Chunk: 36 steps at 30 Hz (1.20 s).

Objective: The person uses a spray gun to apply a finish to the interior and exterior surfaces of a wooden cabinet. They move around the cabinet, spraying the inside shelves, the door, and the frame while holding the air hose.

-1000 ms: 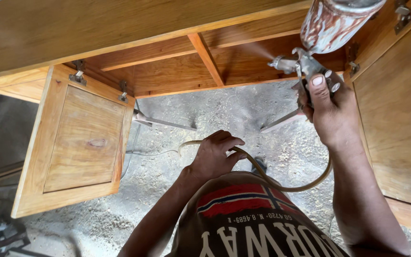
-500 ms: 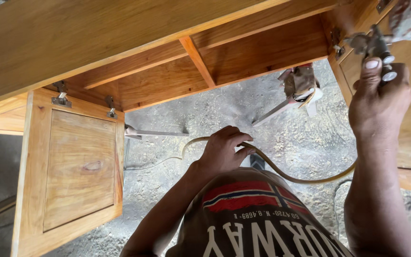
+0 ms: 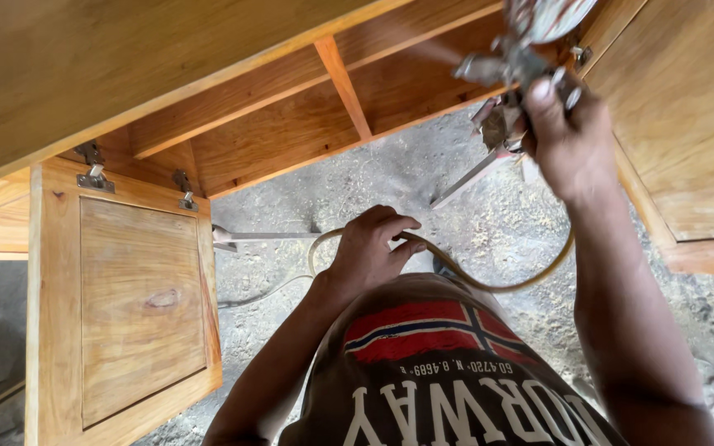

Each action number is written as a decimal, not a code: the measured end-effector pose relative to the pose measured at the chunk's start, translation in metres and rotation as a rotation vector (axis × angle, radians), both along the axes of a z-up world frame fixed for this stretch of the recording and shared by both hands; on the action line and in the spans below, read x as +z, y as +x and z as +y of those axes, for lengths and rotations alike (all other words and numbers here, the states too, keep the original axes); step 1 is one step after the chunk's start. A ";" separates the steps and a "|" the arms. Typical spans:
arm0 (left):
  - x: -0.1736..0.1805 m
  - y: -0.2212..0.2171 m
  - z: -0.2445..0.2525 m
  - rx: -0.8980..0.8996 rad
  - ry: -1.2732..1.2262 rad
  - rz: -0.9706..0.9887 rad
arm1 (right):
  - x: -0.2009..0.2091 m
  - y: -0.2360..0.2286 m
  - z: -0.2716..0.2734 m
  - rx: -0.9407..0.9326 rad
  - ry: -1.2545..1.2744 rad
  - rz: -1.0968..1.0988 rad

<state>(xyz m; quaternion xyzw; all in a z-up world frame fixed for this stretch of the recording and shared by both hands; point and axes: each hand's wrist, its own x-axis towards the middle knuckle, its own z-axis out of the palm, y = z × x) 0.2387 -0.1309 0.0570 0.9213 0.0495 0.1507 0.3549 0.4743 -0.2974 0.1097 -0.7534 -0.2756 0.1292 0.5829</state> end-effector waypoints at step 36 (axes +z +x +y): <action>-0.067 -0.319 0.075 0.287 -0.173 -0.083 | -0.068 -0.319 0.177 -0.237 -0.453 -0.740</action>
